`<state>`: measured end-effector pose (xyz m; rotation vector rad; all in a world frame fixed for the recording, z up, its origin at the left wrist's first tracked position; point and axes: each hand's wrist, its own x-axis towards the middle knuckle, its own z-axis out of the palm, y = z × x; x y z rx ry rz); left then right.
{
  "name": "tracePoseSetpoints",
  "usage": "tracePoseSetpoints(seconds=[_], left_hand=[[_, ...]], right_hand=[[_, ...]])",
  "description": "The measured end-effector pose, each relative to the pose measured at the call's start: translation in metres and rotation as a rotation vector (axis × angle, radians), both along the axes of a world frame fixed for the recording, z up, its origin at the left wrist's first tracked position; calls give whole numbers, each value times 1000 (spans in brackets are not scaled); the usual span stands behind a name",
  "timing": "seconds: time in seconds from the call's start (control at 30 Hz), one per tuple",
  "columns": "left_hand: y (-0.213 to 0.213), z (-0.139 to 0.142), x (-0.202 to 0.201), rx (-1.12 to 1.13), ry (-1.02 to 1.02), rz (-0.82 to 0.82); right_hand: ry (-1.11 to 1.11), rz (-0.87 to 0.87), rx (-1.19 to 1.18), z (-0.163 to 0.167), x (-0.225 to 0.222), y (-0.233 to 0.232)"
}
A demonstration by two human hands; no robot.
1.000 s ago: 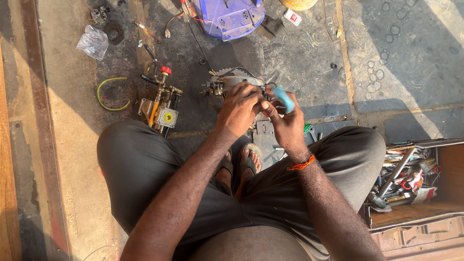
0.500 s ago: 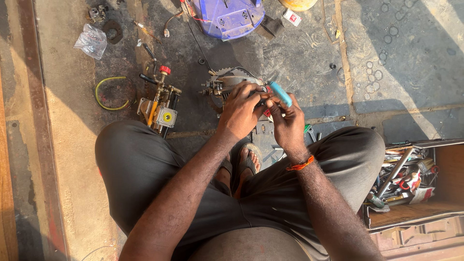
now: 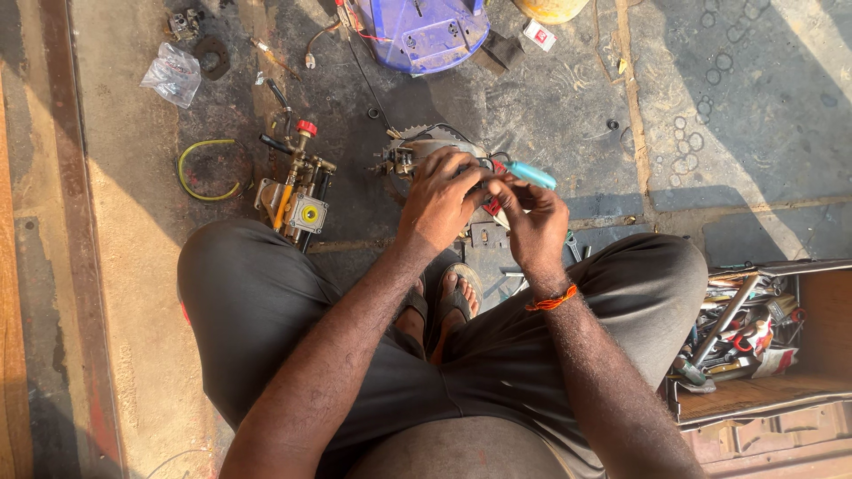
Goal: The person sits on the floor and uses a screwdriver to tighten screws on a small engine block. They rotate the engine to access different sides and continue adjusting fasteners throughout the clip.
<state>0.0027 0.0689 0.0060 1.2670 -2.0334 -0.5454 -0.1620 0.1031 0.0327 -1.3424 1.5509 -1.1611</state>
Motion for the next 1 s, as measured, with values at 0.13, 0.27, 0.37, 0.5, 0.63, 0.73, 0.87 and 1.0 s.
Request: tracePoseSetpoints(seconds=[0.13, 0.27, 0.37, 0.5, 0.63, 0.73, 0.87, 1.0], left_hand=[[0, -3, -4, -8, -64, -16], [-2, -6, -3, -15, -58, -9], [1, -9, -3, -20, -42, -14], [3, -11, -4, -45, -43, 41], [1, -11, -1, -60, -31, 69], [0, -8, 1, -62, 3, 34], [4, -5, 2, -27, -23, 53], [3, -2, 4, -5, -75, 59]], right_hand=[[169, 74, -107, 7, -3, 2], [-10, 222, -152, 13, -2, 3], [-61, 223, -100, 14, -1, 4], [-8, 140, -5, 7, 3, 3], [-36, 88, 5, 1, 6, 4], [-112, 115, -43, 1, 6, 4], [23, 144, -71, 6, 4, 3], [24, 186, -36, 10, -1, 0]])
